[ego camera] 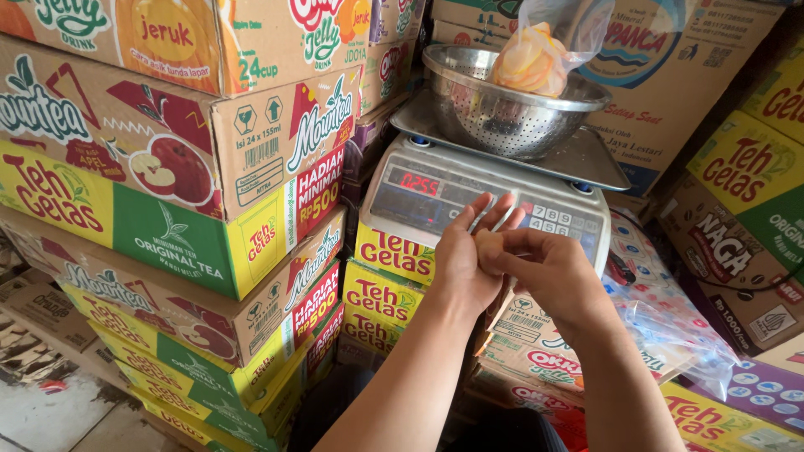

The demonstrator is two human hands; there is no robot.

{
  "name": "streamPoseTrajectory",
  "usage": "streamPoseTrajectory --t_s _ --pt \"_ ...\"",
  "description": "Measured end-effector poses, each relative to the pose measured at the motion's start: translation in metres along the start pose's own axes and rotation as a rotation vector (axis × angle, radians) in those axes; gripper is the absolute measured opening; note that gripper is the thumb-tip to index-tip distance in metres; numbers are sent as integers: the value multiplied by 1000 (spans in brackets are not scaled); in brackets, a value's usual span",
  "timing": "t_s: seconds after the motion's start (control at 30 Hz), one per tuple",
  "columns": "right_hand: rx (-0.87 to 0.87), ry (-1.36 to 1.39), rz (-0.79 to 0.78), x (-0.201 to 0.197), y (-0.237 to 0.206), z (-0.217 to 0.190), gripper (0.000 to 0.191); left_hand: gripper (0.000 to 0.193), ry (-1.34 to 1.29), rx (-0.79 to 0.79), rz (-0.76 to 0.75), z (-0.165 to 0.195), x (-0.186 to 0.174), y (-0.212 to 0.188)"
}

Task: The person scoops snacks from a large red bag into a small clear plastic bag, places the bag on a digital scale to check the weight, and then ties the bag closed. The process is repeated multiple times.

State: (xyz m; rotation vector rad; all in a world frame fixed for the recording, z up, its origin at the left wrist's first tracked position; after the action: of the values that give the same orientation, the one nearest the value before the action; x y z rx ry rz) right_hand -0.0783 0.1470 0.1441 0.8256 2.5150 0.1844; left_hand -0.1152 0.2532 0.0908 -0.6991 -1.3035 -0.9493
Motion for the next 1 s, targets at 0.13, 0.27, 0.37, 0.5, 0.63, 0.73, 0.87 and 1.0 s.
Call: streamPoseTrajectory --t_s 0.13,0.27,0.37,0.5,0.63,0.73,0.87,1.0 --pt "-50 28 -25 4 -1 -8 35 39 124 62 36 3 1 1" --pt "-48 1 -43 7 3 -16 33 40 138 82 48 4 12 -7" --pt "-40 6 -67 7 7 -21 31 40 205 40 143 9 20 -15" --pt "-68 12 -101 7 9 -25 29 41 339 -7 216 13 28 -20" --pt "-104 28 -117 9 10 -26 29 43 381 -6 244 15 32 -20" --pt "-81 4 -116 7 11 -24 28 42 391 -5 252 14 31 -21" --pt "-72 106 -97 6 12 -22 28 42 350 10 217 15 31 -19" --pt "-58 162 -53 3 12 -18 27 41 324 0 224 12 27 -14"
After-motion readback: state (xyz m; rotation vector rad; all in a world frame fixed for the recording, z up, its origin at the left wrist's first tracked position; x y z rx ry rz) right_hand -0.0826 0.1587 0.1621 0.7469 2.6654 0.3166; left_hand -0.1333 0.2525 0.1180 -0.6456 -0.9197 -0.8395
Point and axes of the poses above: each hand's wrist, its own y-axis towards the middle knuckle, its own x-axis out of the palm, z = x × y, the point moved 3 cm from there along y, towards the middle knuckle, and after that the axes turned 8 degrees about -x, right-handed, at the moved point
